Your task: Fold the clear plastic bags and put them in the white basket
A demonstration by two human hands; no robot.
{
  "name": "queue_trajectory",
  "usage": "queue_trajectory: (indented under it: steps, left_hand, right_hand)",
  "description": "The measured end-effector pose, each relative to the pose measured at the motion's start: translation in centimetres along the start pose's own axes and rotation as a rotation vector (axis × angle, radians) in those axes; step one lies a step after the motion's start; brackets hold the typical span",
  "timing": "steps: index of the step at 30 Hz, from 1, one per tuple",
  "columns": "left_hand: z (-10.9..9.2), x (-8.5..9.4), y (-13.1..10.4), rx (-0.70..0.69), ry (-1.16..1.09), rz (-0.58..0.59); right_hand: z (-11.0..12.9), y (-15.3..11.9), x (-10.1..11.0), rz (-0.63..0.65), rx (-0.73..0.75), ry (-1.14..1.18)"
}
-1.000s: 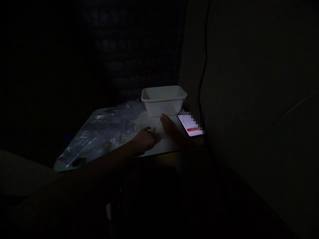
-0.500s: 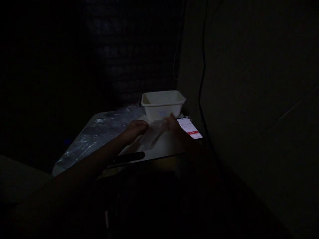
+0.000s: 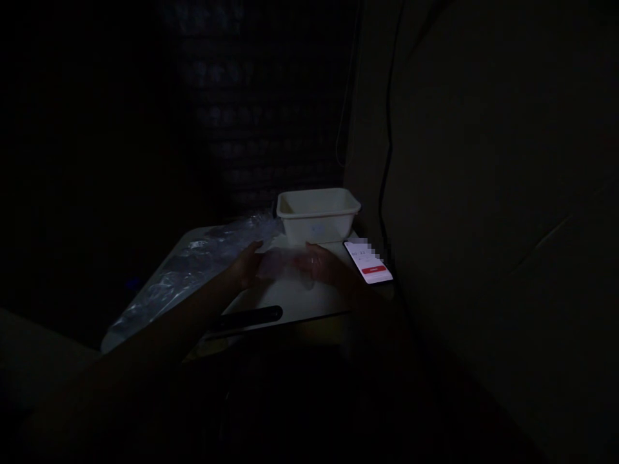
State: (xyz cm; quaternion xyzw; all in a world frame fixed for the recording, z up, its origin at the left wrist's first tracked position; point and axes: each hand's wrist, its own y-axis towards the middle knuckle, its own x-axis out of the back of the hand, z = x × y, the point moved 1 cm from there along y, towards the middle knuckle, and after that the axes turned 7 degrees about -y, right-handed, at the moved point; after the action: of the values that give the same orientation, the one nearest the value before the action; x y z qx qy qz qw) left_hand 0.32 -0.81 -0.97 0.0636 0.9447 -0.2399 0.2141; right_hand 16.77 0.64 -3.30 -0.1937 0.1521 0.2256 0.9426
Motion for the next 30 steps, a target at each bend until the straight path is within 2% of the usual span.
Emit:
queue_trajectory:
  steps: [3,9,15,19,23,30]
  left_hand:
    - [0.7,0.1,0.2,0.058,0.127,-0.052]
    - [1.1,0.4,0.8,-0.051,0.201,-0.129]
    - [0.7,0.6,0.3,-0.148,0.192,-0.117]
    - [0.6,0.5,-0.3,-0.139,0.181,-0.086]
    - [0.7,0.7,-0.2,-0.157,0.204,-0.105]
    - [0.7,1.4,0.4,-0.209,0.212,-0.075]
  right_hand:
    - [-0.4,0.2,0.4,-0.006,0.066,-0.081]
    - [-1.1,0.6,2.1,-0.015,0.084,-0.099]
    - [-1.3,0.8,2.9,-0.01,0.108,-0.134]
    - [-1.4,1.1,3.6,-0.022,0.098,-0.18]
    - [-1.5,1.5,4.2,-0.034,0.098,-0.186]
    - [-1.4,1.3,4.1,0.077,0.103,-0.202]
